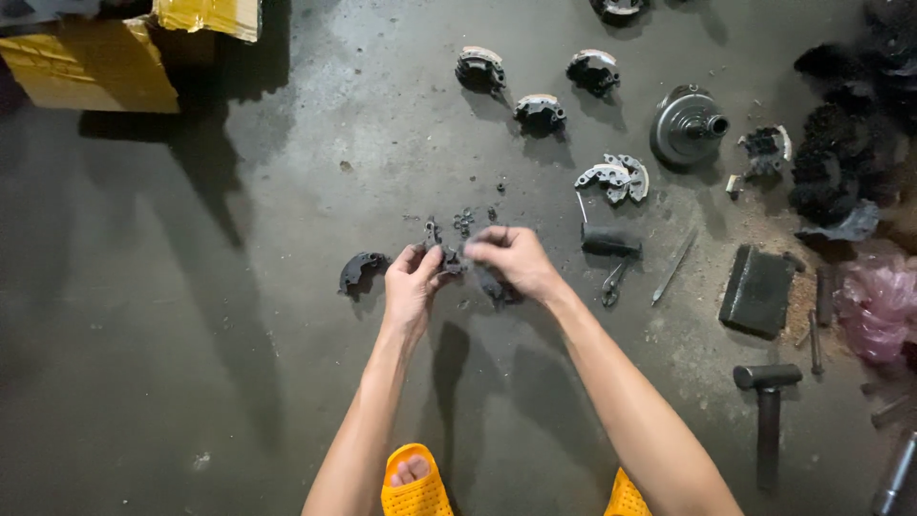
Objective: Disassembling and assembling motorcycle clutch components using a hammer and punch
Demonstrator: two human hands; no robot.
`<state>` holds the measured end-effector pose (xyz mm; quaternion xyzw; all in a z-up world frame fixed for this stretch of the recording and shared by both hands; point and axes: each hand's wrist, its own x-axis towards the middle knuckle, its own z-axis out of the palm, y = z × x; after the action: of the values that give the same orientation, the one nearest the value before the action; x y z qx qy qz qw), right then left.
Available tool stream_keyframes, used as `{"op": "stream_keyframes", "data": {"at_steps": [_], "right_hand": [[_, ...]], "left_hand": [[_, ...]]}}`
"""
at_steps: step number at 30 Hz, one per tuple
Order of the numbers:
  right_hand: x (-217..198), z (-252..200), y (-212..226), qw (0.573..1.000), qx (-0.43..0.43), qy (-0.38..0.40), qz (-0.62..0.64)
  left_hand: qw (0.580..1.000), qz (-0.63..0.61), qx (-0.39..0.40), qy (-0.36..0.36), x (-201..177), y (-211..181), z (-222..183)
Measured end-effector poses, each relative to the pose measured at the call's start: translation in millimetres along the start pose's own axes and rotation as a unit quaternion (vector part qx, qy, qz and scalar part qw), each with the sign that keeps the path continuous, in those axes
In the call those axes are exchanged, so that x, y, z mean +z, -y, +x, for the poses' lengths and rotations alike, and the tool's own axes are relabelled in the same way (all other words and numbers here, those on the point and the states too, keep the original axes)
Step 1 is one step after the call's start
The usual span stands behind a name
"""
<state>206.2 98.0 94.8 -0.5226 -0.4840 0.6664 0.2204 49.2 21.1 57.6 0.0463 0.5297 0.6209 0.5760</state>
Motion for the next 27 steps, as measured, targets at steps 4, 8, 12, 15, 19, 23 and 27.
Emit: {"op": "stream_keyframes", "data": {"at_steps": [4, 8, 12, 15, 19, 23, 27], "right_hand": [[-38, 42, -30, 0.988, -0.056, -0.101, -0.104], [-52, 75, -58, 0.921, 0.008, -0.175, -0.347], [-55, 75, -60, 0.915, 0.01, -0.204, -0.349], [-76, 57, -68, 0.894, 0.005, -0.256, -0.368], [-102, 52, -104, 0.873, 0.057, -0.318, -0.366], [-62, 24, -63, 0.855, -0.099, -0.304, -0.409], [-46, 26, -39, 0.841, -0.128, -0.269, -0.452]], "left_hand": [[0.999, -0.026, -0.018, -0.001, -21, 10, 4], [0.999, 0.018, -0.01, -0.026, -42, 16, 9], [0.965, 0.256, 0.054, -0.007, -78, 17, 21], [0.94, 0.327, 0.096, -0.021, -56, -40, -19], [0.906, 0.395, 0.128, -0.085, -103, -70, -10], [0.856, 0.481, 0.156, -0.109, -111, -93, -7], [0.825, 0.523, 0.193, -0.09, -118, -71, 16]]}}
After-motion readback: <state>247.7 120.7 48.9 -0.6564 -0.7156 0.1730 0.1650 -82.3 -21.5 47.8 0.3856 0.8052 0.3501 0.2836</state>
